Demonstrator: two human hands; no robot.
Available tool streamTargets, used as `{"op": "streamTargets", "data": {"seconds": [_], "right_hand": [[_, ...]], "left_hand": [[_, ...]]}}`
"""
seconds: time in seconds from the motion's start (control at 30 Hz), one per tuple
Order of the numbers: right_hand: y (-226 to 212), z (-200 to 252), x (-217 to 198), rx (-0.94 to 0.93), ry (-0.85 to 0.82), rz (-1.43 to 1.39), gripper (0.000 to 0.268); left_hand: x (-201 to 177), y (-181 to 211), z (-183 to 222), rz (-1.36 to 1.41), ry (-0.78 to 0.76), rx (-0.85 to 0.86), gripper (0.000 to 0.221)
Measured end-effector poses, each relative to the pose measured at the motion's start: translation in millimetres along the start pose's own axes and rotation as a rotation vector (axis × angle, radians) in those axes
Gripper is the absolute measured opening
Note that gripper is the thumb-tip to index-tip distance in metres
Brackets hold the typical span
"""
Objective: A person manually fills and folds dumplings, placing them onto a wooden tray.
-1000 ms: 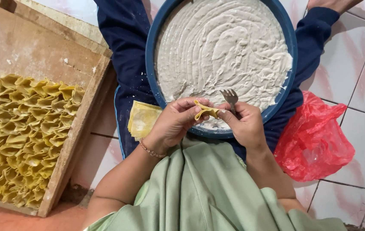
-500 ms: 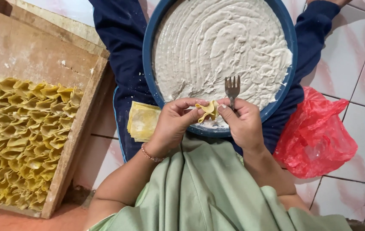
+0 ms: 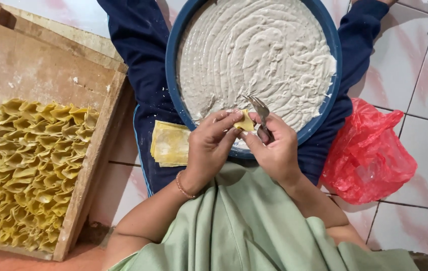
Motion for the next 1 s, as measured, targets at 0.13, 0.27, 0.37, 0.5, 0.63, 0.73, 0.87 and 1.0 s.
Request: {"op": "streamTargets", "data": {"seconds": [0.13,0.27,0.37,0.5,0.63,0.73,0.87,1.0], "right_hand": [[-5.5,-5.6,0.0,-0.029,0.045,0.078,0.024],[-6.6,-5.1,-0.2,-0.06,0.107,0.15,0.018],[-10.9,-6.9,-0.5,-0.089,0.129,0.202,0.009],[-4.7,-5.6,-1.9,-0.146,0.148,0.251,0.006],[7.1,-5.0,-1.7,-0.158,0.164,0.252,0.006],[3.6,-7.9,-2.8,-0.164,0.153,0.238,0.005],[7.5,-10.3,-3.3,-0.158,0.126,0.205,0.011],[15.2,-12.0,-3.9,-0.166,0.106,0.194,0.011]], "left_hand": [[4.0,8.3,1.2,-0.115,-0.021,0.092,0.032],[10.2,13.6,4.4,-0.221,-0.023,0.179,0.033],[12.2,13.5,6.9,-0.244,-0.039,0.201,0.035],[16.4,9.2,10.0,-0.266,-0.064,0.213,0.037],[17.2,11.3,10.6,-0.285,-0.076,0.215,0.037],[17.8,9.6,12.0,-0.3,-0.086,0.209,0.037],[18.8,6.6,12.0,-0.316,-0.129,0.169,0.04],[21.7,0.2,13.6,-0.341,-0.141,0.148,0.04]]}}
Point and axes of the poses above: each hand's wrist, its own z-axis away from the middle knuckle, its own x-axis out of the palm, y = z × x, the point moved 3 cm from there along -z, towards the middle knuckle, and after that the axes turned 14 degrees about -y, right-handed, at the moved point
